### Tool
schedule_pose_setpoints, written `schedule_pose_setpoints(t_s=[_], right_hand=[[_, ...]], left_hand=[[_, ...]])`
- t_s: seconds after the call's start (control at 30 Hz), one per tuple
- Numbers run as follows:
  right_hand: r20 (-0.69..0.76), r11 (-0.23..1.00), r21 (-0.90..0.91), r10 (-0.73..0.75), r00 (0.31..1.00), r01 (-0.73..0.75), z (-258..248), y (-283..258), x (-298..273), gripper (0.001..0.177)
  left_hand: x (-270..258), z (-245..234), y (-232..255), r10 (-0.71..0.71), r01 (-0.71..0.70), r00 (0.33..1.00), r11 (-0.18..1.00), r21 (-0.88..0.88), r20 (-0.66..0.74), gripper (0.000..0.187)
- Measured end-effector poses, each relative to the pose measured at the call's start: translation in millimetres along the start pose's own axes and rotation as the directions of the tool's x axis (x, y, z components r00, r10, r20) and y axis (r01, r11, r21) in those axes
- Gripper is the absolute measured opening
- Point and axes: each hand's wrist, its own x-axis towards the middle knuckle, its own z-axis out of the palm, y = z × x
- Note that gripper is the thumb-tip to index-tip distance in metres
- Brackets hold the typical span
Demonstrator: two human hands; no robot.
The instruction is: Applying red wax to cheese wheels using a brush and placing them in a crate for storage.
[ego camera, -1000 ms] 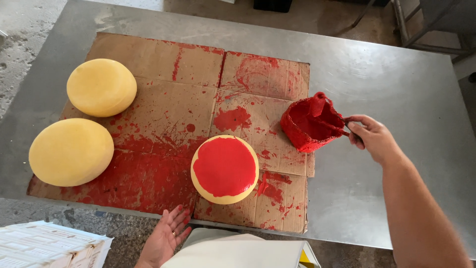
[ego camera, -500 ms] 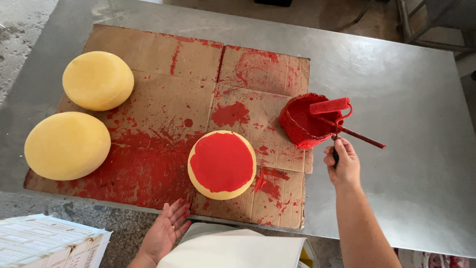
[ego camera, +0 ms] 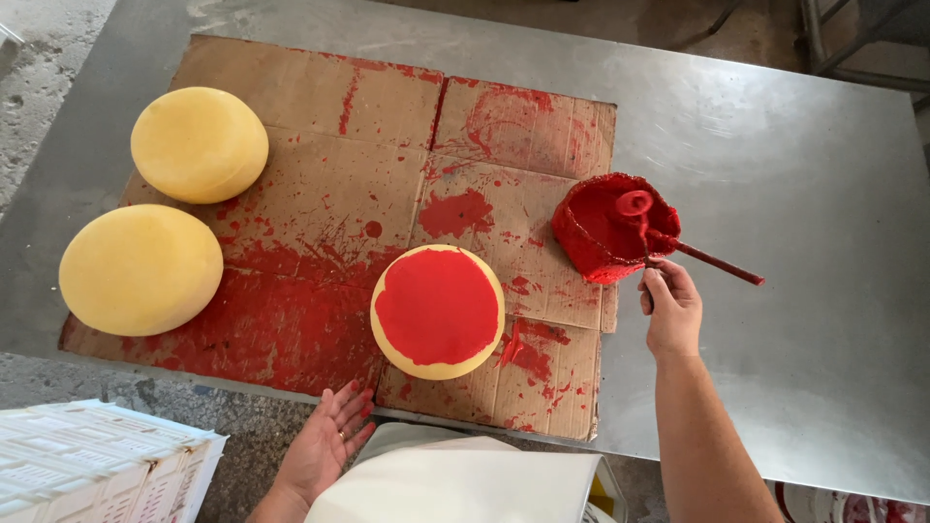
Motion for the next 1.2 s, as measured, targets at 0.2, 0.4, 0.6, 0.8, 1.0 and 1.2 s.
schedule_pose_setpoints(t_s=[0.2,0.4,0.6,0.8,1.0,1.2], right_hand=[[0.171,0.718,-0.625,-0.255,0.952,0.305,-1,-1,-2,0.020],[0.315,0.450,-0.754,-0.391,0.865,0.478,-5,-1,-1,0.021],[0.401,0.232,-0.804,-0.467,0.788,0.547,-20,-1,7,0.018],[0.480,0.089,-0.796,-0.510,0.714,0.599,-25,-30,4,0.018],[0.607,0.174,-0.645,-0.474,0.638,0.744,8,-75,-18,0.019],[0.774,0.505,-0.337,-0.332,0.539,0.795,93,-86,-67,0.020]], left_hand=[[1,0,-5,0.002,-0.002,1.000,1.000,0.006,-0.013,0.071],[4,-1,-9,0.018,-0.018,1.000,1.000,0.011,-0.009,0.071],[5,1,-10,0.019,-0.019,1.000,1.000,0.018,0.008,0.071],[6,5,-9,0.022,-0.023,1.000,0.999,0.034,0.014,0.071],[13,-1,-14,0.016,-0.018,0.999,0.998,0.057,0.035,0.071],[19,-18,-24,0.042,-0.044,0.995,0.999,0.025,0.089,0.074]])
